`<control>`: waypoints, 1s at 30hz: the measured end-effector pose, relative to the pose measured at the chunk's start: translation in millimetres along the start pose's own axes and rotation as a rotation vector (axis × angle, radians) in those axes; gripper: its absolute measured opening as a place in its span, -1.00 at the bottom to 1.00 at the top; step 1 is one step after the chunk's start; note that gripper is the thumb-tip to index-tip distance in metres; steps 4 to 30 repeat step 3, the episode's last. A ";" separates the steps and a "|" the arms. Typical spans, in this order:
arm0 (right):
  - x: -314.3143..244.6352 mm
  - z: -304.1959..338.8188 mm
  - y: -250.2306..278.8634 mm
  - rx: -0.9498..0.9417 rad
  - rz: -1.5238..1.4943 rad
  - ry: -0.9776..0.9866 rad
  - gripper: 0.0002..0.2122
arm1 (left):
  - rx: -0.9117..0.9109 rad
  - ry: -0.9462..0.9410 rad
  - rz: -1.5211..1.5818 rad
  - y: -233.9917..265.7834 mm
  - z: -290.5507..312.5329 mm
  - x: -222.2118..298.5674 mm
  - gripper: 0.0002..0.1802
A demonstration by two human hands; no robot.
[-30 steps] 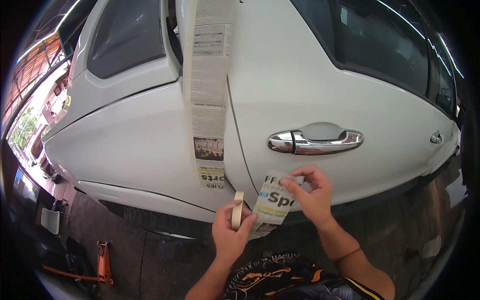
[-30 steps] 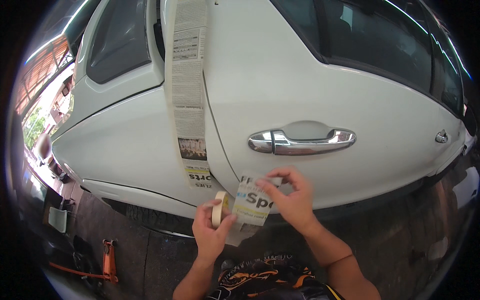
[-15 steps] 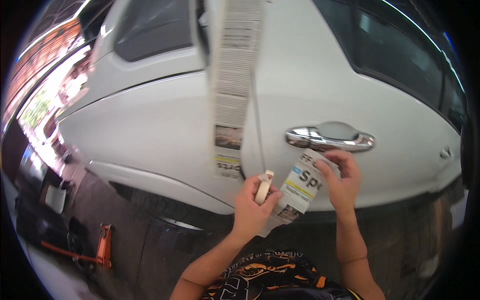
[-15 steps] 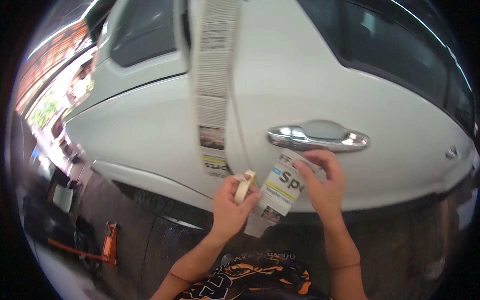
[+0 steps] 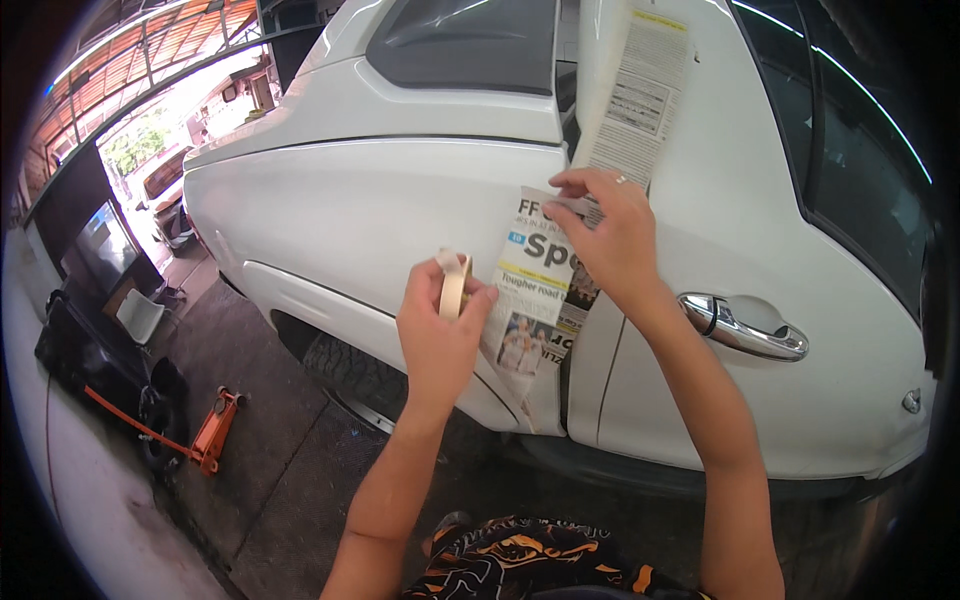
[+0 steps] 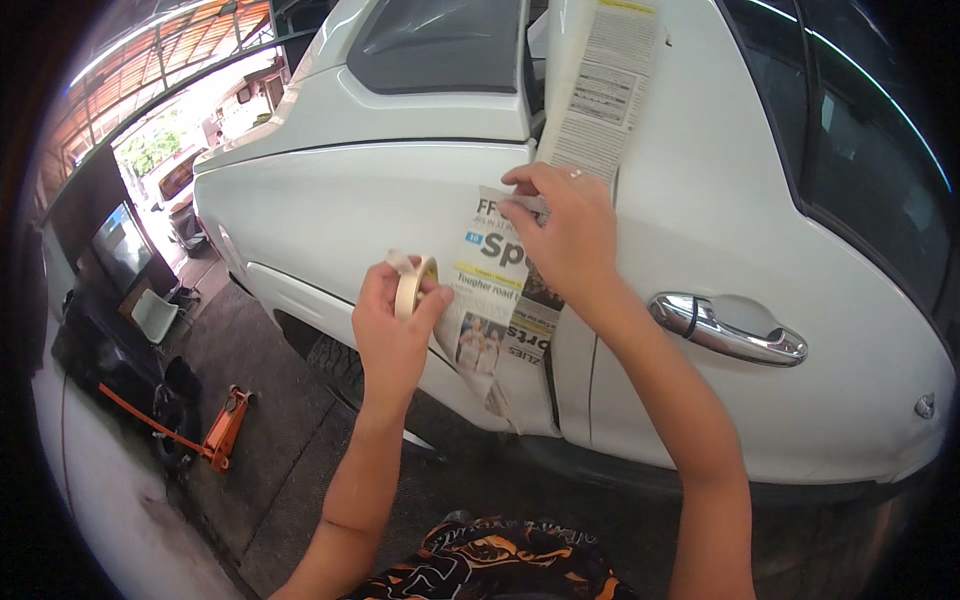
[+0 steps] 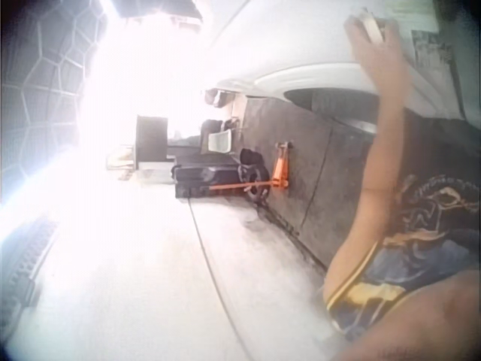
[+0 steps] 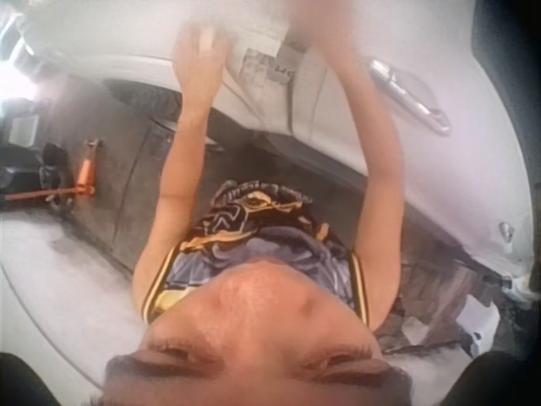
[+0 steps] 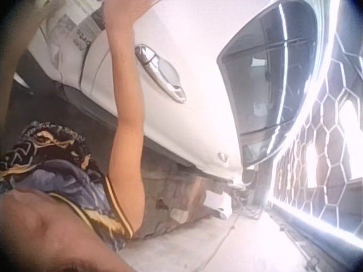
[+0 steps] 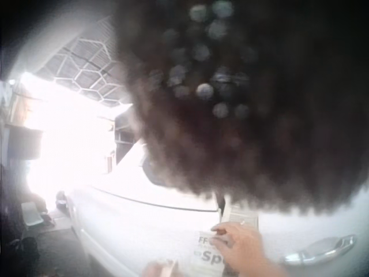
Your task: The person sits on the floor and uses masking tape to attach newspaper strips to a vehicle tire and wheel. They then walk to the rear of the truck and continue applying newspaper strips to the rear fender and door area, securing them with tape.
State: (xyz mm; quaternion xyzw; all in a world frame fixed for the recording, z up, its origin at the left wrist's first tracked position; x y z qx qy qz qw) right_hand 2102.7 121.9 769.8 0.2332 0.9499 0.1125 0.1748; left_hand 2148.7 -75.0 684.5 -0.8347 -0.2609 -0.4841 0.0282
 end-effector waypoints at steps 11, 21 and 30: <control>5.2 -13.2 -24.1 -0.011 0.085 -0.020 -0.80 | -0.022 -0.015 -0.051 6.8 -28.1 -6.1 -0.55; 5.2 -13.2 -24.1 -0.011 0.085 -0.020 -0.80 | -0.022 -0.015 -0.051 6.8 -28.1 -6.1 -0.55; 5.2 -13.2 -24.1 -0.011 0.085 -0.020 -0.80 | -0.022 -0.015 -0.051 6.8 -28.1 -6.1 -0.55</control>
Point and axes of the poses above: each hand's wrist, its own z-axis away from the middle knuckle, its own y-axis out of the back of the hand, x = y × z, the point moved 6 cm from there along -z, towards the middle knuckle, and after that the axes turned 15 degrees about -z, right-handed, at the moved point
